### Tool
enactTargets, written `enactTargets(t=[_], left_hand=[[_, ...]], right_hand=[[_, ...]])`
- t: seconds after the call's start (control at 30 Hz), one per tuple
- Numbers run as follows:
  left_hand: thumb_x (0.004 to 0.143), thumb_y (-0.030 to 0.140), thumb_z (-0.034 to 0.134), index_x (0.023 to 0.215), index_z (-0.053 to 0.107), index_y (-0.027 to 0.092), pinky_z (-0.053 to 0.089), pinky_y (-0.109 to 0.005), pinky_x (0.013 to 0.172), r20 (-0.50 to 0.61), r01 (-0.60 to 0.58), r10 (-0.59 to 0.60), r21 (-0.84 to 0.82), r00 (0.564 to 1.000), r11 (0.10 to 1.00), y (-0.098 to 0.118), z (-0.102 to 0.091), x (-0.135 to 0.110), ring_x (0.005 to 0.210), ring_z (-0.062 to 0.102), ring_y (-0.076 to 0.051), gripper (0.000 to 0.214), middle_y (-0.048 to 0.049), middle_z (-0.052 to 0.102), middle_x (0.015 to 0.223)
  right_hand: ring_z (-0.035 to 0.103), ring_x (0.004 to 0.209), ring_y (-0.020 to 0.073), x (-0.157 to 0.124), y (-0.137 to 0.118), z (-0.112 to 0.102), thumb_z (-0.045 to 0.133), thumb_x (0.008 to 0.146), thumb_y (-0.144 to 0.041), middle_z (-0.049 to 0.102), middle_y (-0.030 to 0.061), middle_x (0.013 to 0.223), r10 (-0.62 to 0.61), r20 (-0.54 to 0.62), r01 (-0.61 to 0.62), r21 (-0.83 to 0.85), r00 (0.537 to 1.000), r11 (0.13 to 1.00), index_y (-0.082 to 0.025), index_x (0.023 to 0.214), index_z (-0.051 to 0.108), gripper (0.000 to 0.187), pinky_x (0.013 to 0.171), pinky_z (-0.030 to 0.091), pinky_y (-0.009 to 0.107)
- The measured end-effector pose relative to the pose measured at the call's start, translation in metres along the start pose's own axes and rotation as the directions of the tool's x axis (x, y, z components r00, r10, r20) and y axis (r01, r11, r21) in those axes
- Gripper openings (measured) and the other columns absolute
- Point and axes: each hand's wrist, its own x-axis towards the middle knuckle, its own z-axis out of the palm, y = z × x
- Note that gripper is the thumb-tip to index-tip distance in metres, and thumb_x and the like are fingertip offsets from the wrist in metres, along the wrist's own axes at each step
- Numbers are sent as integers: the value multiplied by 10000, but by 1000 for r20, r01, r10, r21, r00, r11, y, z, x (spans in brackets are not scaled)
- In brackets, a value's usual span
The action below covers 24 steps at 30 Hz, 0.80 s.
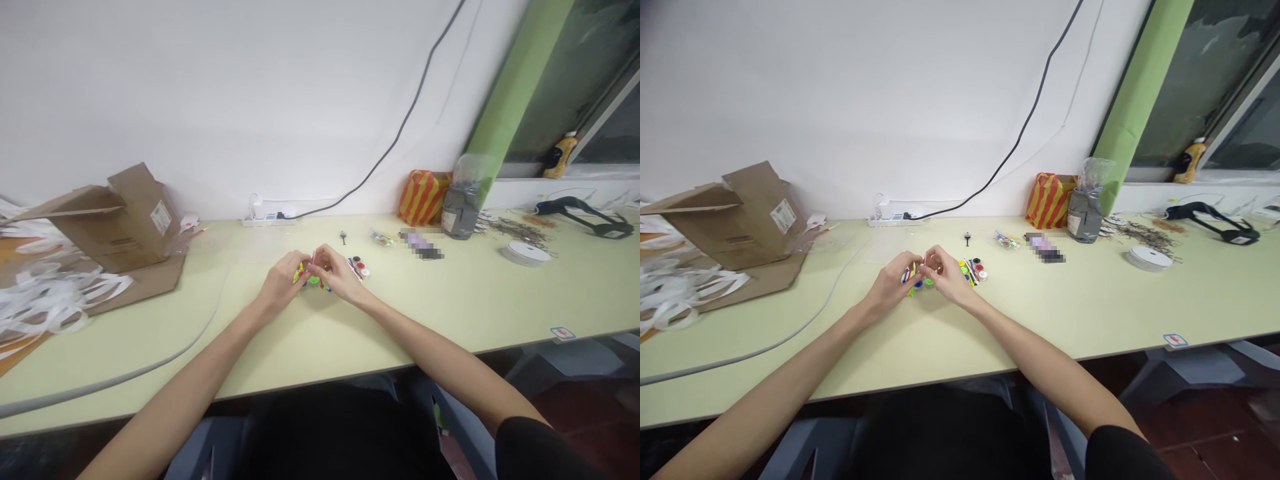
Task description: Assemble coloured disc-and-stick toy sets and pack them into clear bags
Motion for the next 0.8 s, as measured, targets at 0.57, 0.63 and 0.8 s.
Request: enactTargets(t=[0.57, 0.63, 0.8], left_hand=[[1025, 411, 335, 1079, 406, 219, 413, -295, 673, 189, 183, -173, -39, 967, 982, -5, -16, -1, 680, 522, -159, 212, 3, 542, 829], [1013, 395, 380, 1088, 432, 212, 424, -298, 716, 85, 158, -159, 13, 984, 987, -14, -22, 1, 746, 540, -165, 204, -16, 555, 873], [987, 363, 461, 1077, 556, 220, 446, -304, 824, -63, 118, -112, 100, 992, 988, -38, -36, 4, 876, 581, -175, 193, -44, 614, 981]], right_hand=[[436, 474, 108, 5, -16, -14, 686, 813, -564, 500, -68, 587, 100, 94, -118, 220, 991, 968, -244, 834, 450, 398, 484, 367, 239], [441, 478, 105, 7, -10, -18, 669, 820, -555, 533, -57, 606, 112, 0, -110, 185, 994, 977, -241, 829, 455, 381, 485, 360, 235], [443, 478, 101, 10, 7, -20, 654, 814, -530, 553, -47, 610, 170, -121, -154, 130, 978, 979, -232, 798, 465, 353, 479, 353, 227]])
